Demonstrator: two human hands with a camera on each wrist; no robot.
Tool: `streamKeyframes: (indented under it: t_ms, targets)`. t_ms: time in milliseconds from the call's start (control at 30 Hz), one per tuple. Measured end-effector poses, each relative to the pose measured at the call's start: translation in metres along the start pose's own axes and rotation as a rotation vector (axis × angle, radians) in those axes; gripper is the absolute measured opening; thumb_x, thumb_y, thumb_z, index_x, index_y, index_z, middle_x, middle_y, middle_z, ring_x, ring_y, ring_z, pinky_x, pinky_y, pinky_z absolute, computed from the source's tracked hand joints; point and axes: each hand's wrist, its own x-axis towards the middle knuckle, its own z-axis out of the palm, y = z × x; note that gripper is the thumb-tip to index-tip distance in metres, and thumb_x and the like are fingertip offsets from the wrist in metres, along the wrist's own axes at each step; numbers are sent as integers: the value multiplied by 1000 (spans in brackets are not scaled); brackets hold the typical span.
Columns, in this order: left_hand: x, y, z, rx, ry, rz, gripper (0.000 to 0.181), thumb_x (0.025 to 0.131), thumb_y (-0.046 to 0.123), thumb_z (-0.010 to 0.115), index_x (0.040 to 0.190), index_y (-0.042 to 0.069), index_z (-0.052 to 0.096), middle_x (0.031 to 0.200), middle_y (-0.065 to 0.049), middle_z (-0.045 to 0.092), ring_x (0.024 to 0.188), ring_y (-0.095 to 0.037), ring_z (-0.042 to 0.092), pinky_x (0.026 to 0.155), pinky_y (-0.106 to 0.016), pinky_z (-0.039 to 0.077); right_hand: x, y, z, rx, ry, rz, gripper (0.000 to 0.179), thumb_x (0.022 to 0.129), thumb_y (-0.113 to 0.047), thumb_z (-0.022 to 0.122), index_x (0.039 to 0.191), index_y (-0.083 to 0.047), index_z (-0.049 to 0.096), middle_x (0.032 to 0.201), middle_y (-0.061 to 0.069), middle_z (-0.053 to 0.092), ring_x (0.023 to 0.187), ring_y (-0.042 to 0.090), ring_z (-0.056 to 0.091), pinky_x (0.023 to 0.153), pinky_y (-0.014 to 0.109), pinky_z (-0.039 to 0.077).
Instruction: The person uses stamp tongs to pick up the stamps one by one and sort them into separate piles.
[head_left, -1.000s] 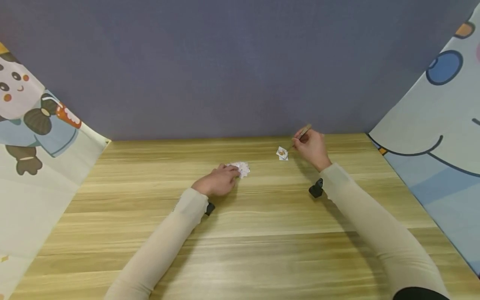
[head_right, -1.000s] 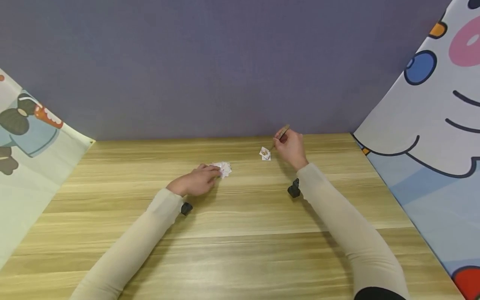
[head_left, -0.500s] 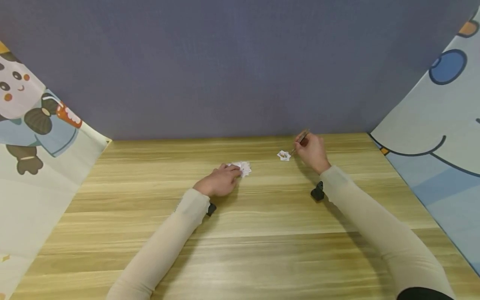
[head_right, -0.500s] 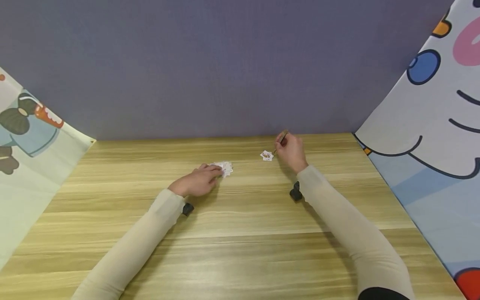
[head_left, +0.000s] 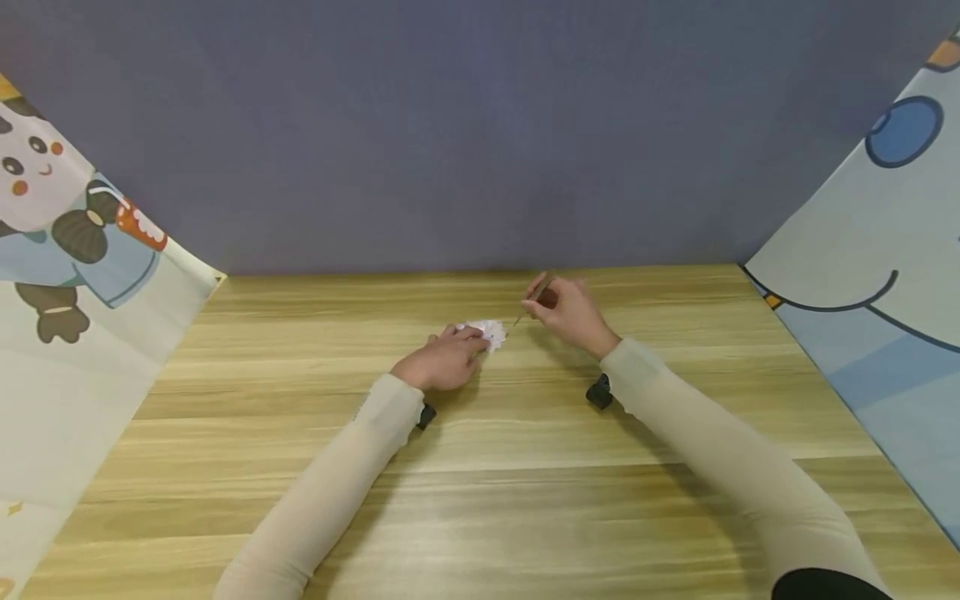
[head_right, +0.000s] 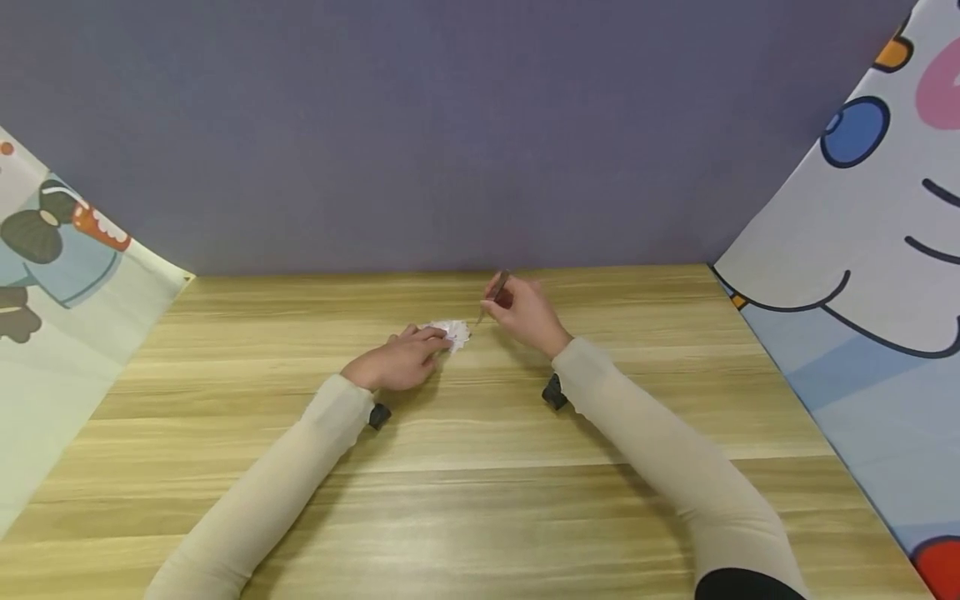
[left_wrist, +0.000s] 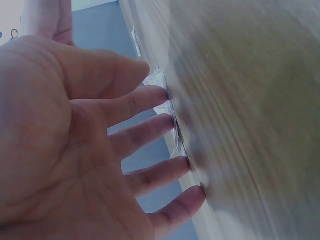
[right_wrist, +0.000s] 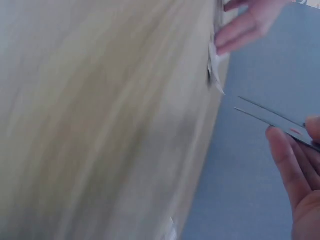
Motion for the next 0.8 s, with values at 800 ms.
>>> streamKeyframes:
  t_ms: [800]
  targets:
    - [-3, 1, -1, -9, -5, 2, 45, 102, 25, 40, 147, 19, 37, 153, -1, 25, 141, -27, 14, 108, -54, 18, 10, -13, -25, 46, 149, -86, 7, 86, -1, 68, 92, -2, 65, 76, 7, 67, 63, 21, 65, 53, 24, 51]
